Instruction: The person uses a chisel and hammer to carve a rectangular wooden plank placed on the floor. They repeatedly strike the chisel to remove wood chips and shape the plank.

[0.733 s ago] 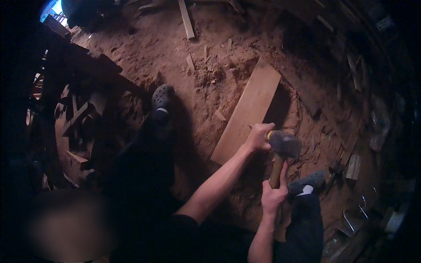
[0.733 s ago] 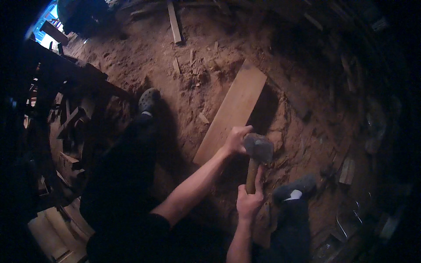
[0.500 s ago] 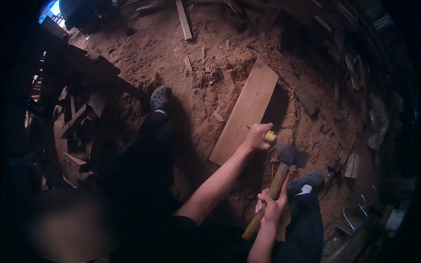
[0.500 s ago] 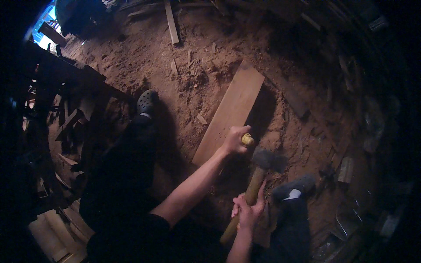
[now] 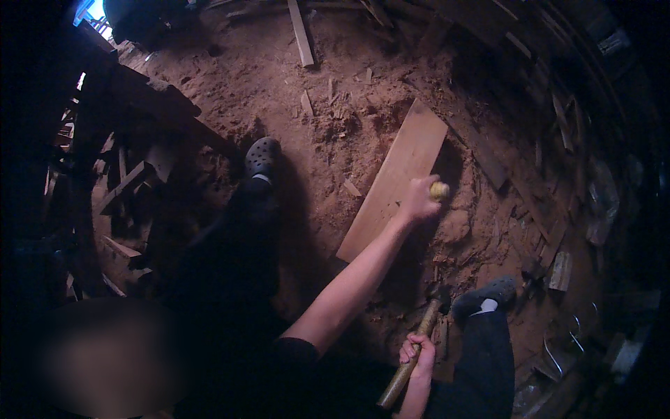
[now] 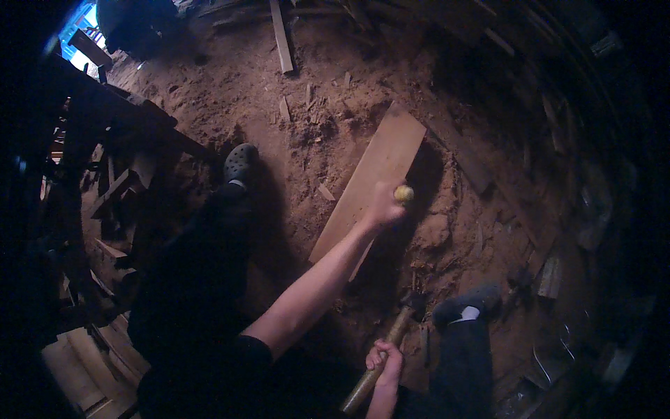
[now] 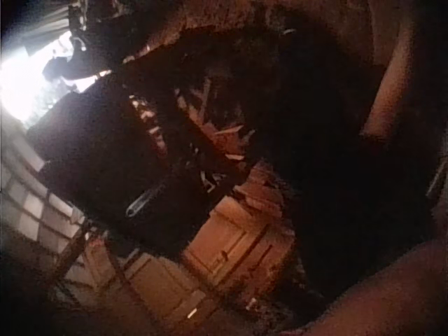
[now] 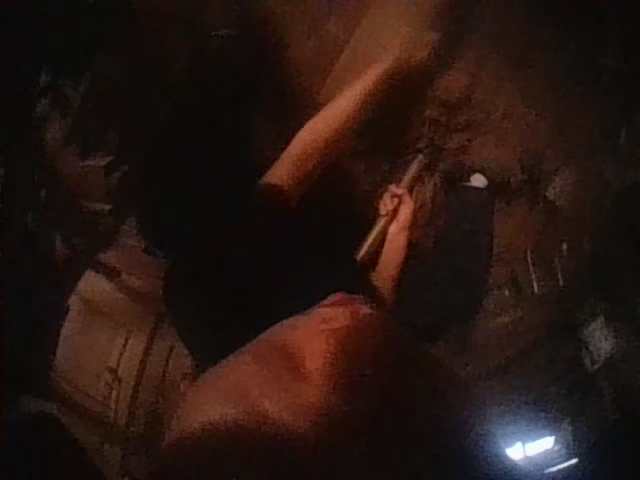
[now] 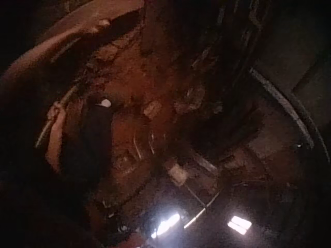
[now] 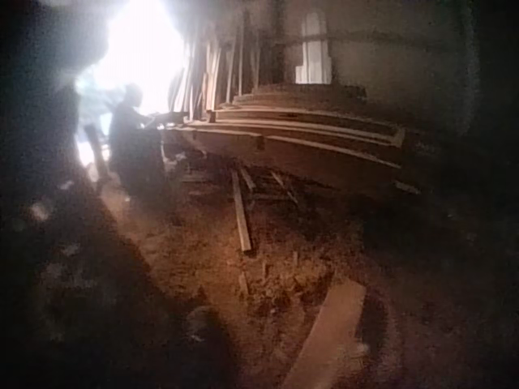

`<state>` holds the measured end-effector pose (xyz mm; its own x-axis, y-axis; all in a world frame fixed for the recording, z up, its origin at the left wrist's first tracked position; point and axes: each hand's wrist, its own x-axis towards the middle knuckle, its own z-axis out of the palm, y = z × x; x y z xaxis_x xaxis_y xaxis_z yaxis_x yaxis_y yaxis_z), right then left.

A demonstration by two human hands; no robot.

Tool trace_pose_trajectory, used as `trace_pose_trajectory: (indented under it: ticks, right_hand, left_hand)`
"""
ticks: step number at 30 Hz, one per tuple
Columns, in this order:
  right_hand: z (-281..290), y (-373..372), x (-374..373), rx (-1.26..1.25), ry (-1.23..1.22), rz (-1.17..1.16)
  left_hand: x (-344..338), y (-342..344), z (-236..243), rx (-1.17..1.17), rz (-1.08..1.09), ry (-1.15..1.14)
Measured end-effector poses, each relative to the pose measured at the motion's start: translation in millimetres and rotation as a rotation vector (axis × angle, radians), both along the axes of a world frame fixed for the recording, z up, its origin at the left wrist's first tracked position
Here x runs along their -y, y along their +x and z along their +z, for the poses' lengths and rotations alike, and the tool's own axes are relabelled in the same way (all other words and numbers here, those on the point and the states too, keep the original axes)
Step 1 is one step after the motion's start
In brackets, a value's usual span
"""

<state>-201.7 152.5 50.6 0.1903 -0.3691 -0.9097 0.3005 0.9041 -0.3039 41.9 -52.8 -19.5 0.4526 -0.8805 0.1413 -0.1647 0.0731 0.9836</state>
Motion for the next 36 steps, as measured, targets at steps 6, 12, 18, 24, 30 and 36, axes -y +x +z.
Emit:
trace_pose_trajectory:
  ticks: [6, 12, 18, 24, 30, 36]
  right_hand:
    - [12, 19, 4, -0.083, -0.229, -0.050]
    - [17, 22, 9, -0.097, -0.252, -0.027]
    - [11, 19, 10, -0.144, -0.138, -0.062]
    - [6, 18, 6, -0.117, -0.210, -0.024]
    - [19, 29, 7, -0.174, -0.255, -0.017]
    - [28, 38, 7, -0.322, -0.414, 0.099]
  left_hand:
    - [-51, -22, -18, 0.329, -0.315, -0.170]
    - [-69, -16, 2, 0.298, -0.173, -0.393]
    - [-58, -21, 72, 0.040, -0.113, -0.377]
    - [-63, -18, 31, 0.130, -0.053, -0.204]
    - [-64, -16, 12, 0.039, -0.066, -0.173]
    - [-65, -18, 6, 0.045, -0.104, -0.163]
